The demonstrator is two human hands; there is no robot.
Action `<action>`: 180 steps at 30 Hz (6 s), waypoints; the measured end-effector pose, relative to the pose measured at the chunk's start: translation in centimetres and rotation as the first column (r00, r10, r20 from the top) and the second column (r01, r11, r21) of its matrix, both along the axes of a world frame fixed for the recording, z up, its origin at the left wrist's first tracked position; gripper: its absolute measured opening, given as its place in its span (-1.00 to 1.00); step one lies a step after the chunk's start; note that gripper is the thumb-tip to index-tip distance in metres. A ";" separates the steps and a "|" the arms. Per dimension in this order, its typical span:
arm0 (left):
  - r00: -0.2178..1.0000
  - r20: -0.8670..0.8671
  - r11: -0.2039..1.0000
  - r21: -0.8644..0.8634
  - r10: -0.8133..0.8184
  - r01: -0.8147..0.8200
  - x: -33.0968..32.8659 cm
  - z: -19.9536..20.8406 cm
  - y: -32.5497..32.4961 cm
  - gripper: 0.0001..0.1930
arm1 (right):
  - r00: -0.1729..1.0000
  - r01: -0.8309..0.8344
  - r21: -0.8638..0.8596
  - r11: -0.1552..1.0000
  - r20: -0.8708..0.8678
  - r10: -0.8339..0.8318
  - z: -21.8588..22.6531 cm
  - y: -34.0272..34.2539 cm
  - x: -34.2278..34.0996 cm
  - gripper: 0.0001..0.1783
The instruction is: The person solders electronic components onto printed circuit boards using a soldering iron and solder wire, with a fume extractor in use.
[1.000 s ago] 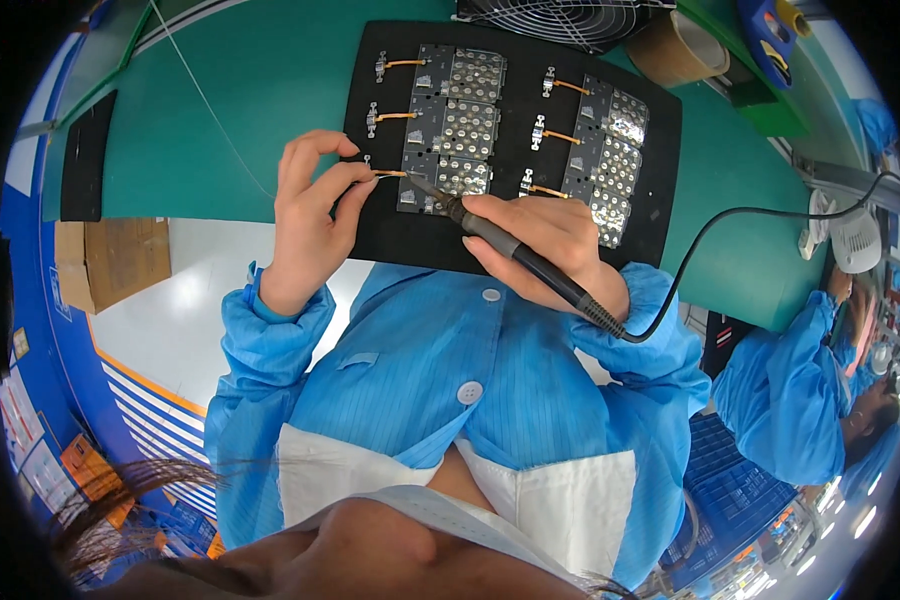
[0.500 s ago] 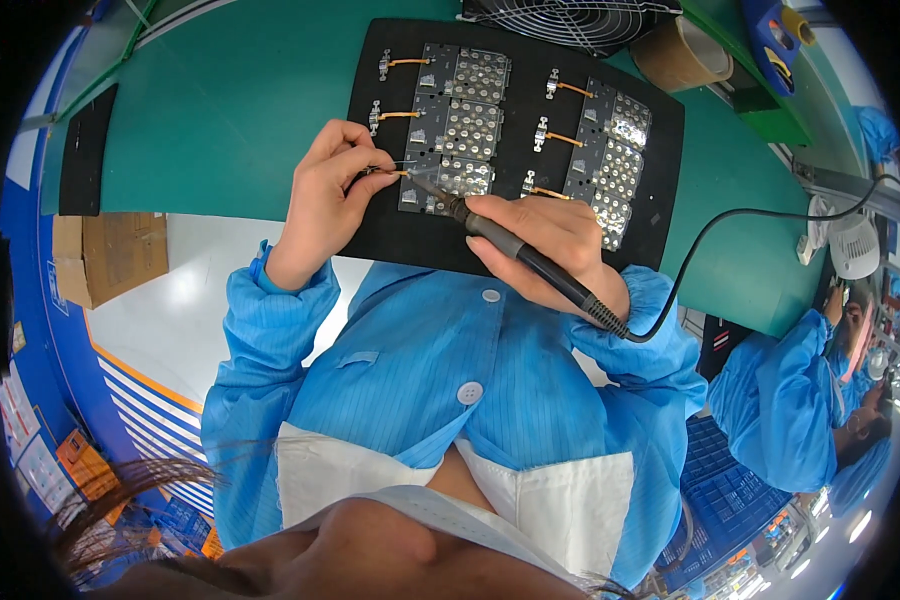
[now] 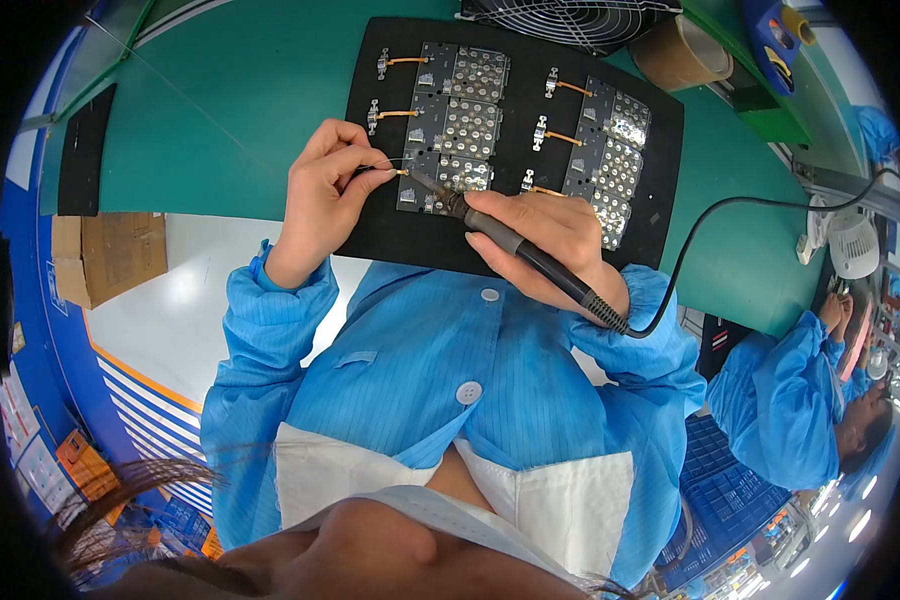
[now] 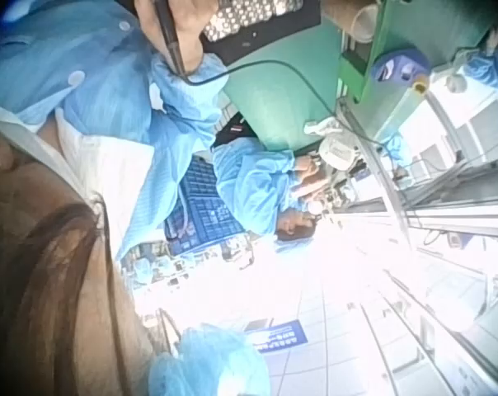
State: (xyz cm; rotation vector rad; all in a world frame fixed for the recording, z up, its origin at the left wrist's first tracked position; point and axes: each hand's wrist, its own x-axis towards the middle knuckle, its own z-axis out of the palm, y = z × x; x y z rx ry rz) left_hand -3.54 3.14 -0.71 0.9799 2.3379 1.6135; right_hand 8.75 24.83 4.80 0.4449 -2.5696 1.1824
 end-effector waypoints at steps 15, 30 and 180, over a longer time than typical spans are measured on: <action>1.000 0.028 1.000 -0.025 -0.004 0.005 -0.1 0.4 -0.1 -0.89 | 0.999 0.030 -0.005 1.000 -0.013 -0.030 -0.1 0.0 0.0 -0.63; 0.999 0.037 1.000 -0.027 0.002 -0.001 0.0 0.5 -0.1 -0.88 | 1.000 -0.006 -0.031 0.999 -0.015 0.006 -0.3 0.2 -0.2 -0.62; 0.974 -0.143 0.984 -0.043 -0.175 0.170 -2.9 1.3 16.8 -0.90 | 0.949 0.312 -0.027 0.950 0.066 -0.309 1.5 13.3 1.2 -0.69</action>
